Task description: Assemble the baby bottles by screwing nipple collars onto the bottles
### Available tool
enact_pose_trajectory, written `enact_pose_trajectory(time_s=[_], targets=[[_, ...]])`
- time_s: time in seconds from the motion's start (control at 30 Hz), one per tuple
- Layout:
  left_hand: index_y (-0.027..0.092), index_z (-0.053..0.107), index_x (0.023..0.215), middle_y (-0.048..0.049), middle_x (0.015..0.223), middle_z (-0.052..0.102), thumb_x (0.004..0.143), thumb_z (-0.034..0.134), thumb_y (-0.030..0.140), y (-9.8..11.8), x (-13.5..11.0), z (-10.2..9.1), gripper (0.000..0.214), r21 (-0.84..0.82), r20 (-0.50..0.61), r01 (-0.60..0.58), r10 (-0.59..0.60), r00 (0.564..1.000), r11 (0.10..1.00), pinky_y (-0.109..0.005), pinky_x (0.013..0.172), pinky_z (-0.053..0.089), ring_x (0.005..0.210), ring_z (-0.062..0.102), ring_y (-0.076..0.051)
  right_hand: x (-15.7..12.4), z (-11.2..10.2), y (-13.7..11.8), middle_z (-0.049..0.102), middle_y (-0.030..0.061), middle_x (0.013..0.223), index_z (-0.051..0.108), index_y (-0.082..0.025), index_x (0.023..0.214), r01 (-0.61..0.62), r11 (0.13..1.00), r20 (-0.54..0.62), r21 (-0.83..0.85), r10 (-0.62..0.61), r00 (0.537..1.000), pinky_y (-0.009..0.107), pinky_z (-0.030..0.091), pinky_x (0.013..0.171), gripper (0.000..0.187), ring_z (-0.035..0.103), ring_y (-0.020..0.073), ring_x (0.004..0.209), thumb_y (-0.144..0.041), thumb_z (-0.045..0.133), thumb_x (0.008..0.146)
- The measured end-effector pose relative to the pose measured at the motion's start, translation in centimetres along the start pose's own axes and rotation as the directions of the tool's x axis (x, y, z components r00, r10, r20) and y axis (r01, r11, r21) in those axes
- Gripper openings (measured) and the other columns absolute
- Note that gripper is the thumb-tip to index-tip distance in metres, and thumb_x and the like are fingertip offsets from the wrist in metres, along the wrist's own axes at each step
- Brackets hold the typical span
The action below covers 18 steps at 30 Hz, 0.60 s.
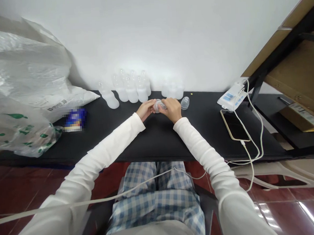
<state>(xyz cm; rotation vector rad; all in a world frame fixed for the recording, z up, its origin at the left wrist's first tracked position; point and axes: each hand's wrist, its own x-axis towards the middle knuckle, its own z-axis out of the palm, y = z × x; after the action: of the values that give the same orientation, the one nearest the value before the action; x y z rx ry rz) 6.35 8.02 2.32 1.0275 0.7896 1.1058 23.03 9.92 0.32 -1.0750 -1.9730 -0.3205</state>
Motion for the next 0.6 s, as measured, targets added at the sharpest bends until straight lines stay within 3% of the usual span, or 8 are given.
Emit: enact_pose_trajectory(time_s=[0.07, 0.17, 0.3, 0.47, 0.6], targets=[[0.018, 0.054, 0.074, 0.0027, 0.066, 0.051, 0.09, 0.067, 0.043, -0.5, -0.1, 0.4, 0.032, 0.015, 0.011, -0.057, 0.057, 0.998, 0.998, -0.022, 0.057, 0.04, 0.061, 0.051, -0.009, -0.3, 0.2, -0.4, 0.06, 0.0044, 0.071, 0.059, -0.022, 0.085, -0.149, 0.988, -0.078, 0.04, 0.152, 0.985, 0.034, 0.047, 0.07, 0.044, 0.057, 0.0189, 0.067, -0.057, 0.035, 0.097], [0.019, 0.059, 0.082, 0.0006, 0.083, 0.059, 0.082, 0.076, 0.042, -1.0, -0.5, 1.0, 0.029, 0.163, 0.06, -0.201, 0.194, 0.979, 0.966, -0.023, 0.069, 0.044, 0.079, 0.058, -0.012, -0.6, 0.4, -0.9, 0.06, 0.0024, 0.071, 0.053, -0.022, 0.086, -0.369, 0.919, -0.163, 0.138, 0.388, 0.907, 0.032, 0.044, 0.063, 0.042, 0.056, 0.018, 0.063, -0.056, 0.031, 0.099], [0.022, 0.068, 0.085, -0.0032, 0.096, 0.065, 0.079, 0.079, 0.03, -1.2, -1.2, 1.1, 0.015, 0.437, 0.083, -0.384, 0.389, 0.918, 0.813, -0.028, 0.088, 0.043, 0.095, 0.059, -0.018, -0.7, 0.8, -1.4, 0.048, -0.0029, 0.064, 0.041, -0.025, 0.076, -0.463, 0.841, -0.217, 0.282, 0.526, 0.823, 0.03, 0.042, 0.06, 0.047, 0.048, 0.0147, 0.058, -0.061, 0.023, 0.101], [0.022, 0.064, 0.074, -0.0019, 0.082, 0.062, 0.089, 0.067, 0.03, -1.4, -1.7, 0.7, 0.017, 0.589, 0.009, -0.406, 0.497, 0.868, 0.698, -0.031, 0.092, 0.04, 0.086, 0.055, -0.019, -0.4, 0.6, -2.1, 0.041, -0.0047, 0.059, 0.036, -0.026, 0.071, -0.468, 0.793, -0.087, 0.391, 0.538, 0.839, 0.03, 0.04, 0.058, 0.048, 0.044, 0.0142, 0.056, -0.063, 0.026, 0.1], [0.021, 0.051, 0.068, 0.0009, 0.07, 0.049, 0.093, 0.058, 0.037, -1.6, -1.7, 1.0, 0.031, 0.47, -0.051, -0.398, 0.474, 0.879, 0.788, -0.029, 0.079, 0.043, 0.074, 0.047, -0.016, -0.2, -0.1, -2.6, 0.044, -0.004, 0.06, 0.04, -0.025, 0.072, -0.435, 0.836, -0.009, 0.335, 0.464, 0.886, 0.029, 0.037, 0.057, 0.046, 0.044, 0.0138, 0.053, -0.061, 0.03, 0.1]])
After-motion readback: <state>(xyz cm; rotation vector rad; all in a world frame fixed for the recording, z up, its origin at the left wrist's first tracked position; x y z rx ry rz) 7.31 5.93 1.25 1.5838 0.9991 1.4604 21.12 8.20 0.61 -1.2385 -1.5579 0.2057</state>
